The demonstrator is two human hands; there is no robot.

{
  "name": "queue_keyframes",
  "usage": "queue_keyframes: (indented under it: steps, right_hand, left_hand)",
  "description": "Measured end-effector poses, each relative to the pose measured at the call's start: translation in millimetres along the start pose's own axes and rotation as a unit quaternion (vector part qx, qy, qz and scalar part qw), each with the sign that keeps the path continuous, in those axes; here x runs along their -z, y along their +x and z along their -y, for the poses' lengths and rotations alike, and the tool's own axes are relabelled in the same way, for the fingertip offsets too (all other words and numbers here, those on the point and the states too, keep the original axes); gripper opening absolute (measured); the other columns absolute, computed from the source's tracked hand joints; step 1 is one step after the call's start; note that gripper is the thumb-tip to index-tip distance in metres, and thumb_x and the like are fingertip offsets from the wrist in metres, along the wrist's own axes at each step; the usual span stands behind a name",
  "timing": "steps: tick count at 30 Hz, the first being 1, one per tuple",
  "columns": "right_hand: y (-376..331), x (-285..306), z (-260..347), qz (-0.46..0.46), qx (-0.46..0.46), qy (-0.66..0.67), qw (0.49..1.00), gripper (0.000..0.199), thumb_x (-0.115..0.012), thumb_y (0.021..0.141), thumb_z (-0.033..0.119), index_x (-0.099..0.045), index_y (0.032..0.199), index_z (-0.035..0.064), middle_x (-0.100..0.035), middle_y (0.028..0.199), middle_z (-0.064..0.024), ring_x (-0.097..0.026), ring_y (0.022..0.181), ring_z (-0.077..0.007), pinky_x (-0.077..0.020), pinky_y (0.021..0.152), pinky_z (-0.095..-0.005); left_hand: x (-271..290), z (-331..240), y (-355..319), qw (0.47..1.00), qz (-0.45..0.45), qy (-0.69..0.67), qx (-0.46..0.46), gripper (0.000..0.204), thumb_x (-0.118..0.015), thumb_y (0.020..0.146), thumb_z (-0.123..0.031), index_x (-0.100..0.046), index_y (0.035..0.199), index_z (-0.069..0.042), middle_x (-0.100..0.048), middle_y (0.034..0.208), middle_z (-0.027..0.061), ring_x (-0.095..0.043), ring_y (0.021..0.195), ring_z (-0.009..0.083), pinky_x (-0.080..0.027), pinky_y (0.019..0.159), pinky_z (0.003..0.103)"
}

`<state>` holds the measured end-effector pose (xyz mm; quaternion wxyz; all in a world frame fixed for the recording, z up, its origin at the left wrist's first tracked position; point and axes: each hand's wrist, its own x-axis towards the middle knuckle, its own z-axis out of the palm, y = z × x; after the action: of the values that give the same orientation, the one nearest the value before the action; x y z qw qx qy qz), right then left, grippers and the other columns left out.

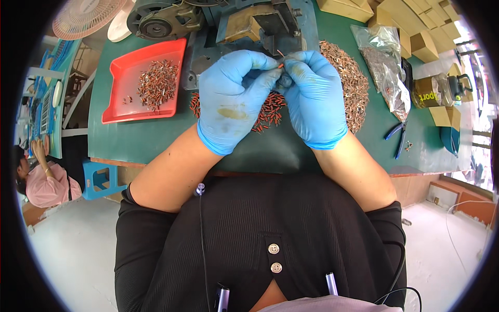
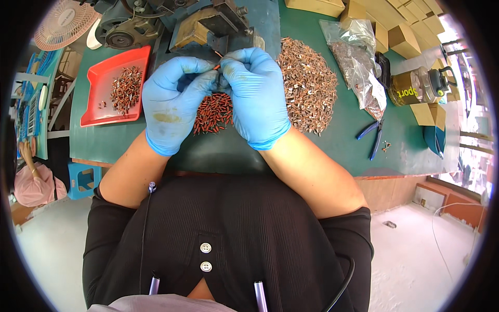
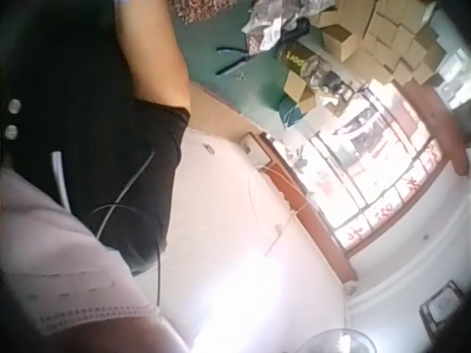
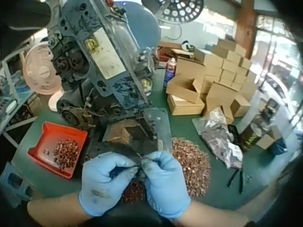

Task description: The person repeatedly picks up small wire components by hand, connects them together, and feeds them into a benchtop machine to process them.

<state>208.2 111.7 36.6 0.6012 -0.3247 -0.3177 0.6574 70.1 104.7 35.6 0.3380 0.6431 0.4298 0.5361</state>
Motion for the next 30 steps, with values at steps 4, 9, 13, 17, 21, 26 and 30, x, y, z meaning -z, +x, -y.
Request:
queue_keyframes:
  steps: [4,9,13,17,21,26,30]
  right_hand:
    - [15.6,-12.3,4.7,-0.019,0.084,-0.128,0.988,0.010,-0.061,0.088,0.006,-0.057,0.091,-0.0035,-0.061,0.077,-0.0058,-0.057,0.066,-0.0100,-0.0484,0.063,-0.0237]
    - [44.8,-24.9,8.3,-0.028,0.192,-0.255,0.947,0.008,-0.059,0.090,0.005,-0.058,0.095,-0.0017,-0.064,0.084,-0.0071,-0.058,0.072,-0.0099,-0.0481,0.068,-0.0225]
    - [68.2,-19.7,3.8,-0.092,0.285,-0.362,0.883,0.012,-0.064,0.085,0.007,-0.060,0.090,-0.0031,-0.064,0.075,-0.0051,-0.057,0.066,-0.0086,-0.0475,0.061,-0.0226]
    - [70.1,-27.1,2.8,-0.128,0.300,-0.397,0.858,0.014,-0.068,0.081,0.008,-0.061,0.085,-0.0031,-0.064,0.072,-0.0050,-0.057,0.066,-0.0074,-0.0468,0.060,-0.0226]
    - [78.2,-26.1,1.5,-0.127,0.292,-0.376,0.870,0.014,-0.069,0.079,0.009,-0.062,0.083,-0.0028,-0.065,0.073,-0.0055,-0.057,0.065,-0.0076,-0.0474,0.061,-0.0228]
    - [91.7,-17.5,-3.2,-0.114,0.325,-0.398,0.850,0.014,-0.069,0.079,0.009,-0.061,0.083,-0.0027,-0.065,0.073,-0.0055,-0.057,0.065,-0.0074,-0.0477,0.061,-0.0227]
    - [95.4,-16.4,-3.0,-0.116,0.324,-0.404,0.847,0.014,-0.069,0.080,0.008,-0.061,0.084,-0.0028,-0.064,0.073,-0.0054,-0.057,0.065,-0.0072,-0.0477,0.061,-0.0227]
  left_hand:
    - [6.7,0.4,20.4,0.993,-0.065,0.078,-0.055,0.007,-0.070,0.078,-0.001,-0.066,0.084,0.000,-0.066,0.078,0.0078,-0.060,0.064,0.0120,-0.049,0.060,0.025]
    - [5.3,12.5,53.9,0.982,-0.130,0.081,-0.114,0.012,-0.070,0.084,-0.004,-0.067,0.094,0.000,-0.062,0.078,-0.0012,-0.052,0.067,0.0033,-0.043,0.062,0.018]
    - [-1.9,18.6,69.0,0.974,-0.149,0.083,-0.153,0.011,-0.072,0.081,-0.003,-0.069,0.091,0.000,-0.061,0.074,-0.0005,-0.050,0.061,0.0021,-0.042,0.056,0.018]
    - [-7.6,35.5,78.5,0.935,-0.203,0.155,-0.246,0.010,-0.074,0.078,-0.001,-0.070,0.087,0.000,-0.060,0.069,-0.0010,-0.048,0.057,0.0016,-0.040,0.052,0.018]
    - [-11.1,38.6,87.5,0.931,-0.226,0.139,-0.251,0.011,-0.075,0.077,0.000,-0.070,0.087,-0.001,-0.060,0.066,-0.0010,-0.047,0.055,0.0014,-0.039,0.051,0.018]
    - [-14.3,42.6,94.3,0.931,-0.229,0.140,-0.249,0.012,-0.075,0.075,0.001,-0.070,0.085,-0.001,-0.059,0.065,0.0000,-0.047,0.055,0.0023,-0.039,0.050,0.018]
    - [-14.7,42.9,97.6,0.920,-0.228,0.192,-0.254,0.013,-0.076,0.074,0.002,-0.069,0.084,-0.002,-0.057,0.062,0.0015,-0.047,0.053,0.0046,-0.040,0.050,0.020]
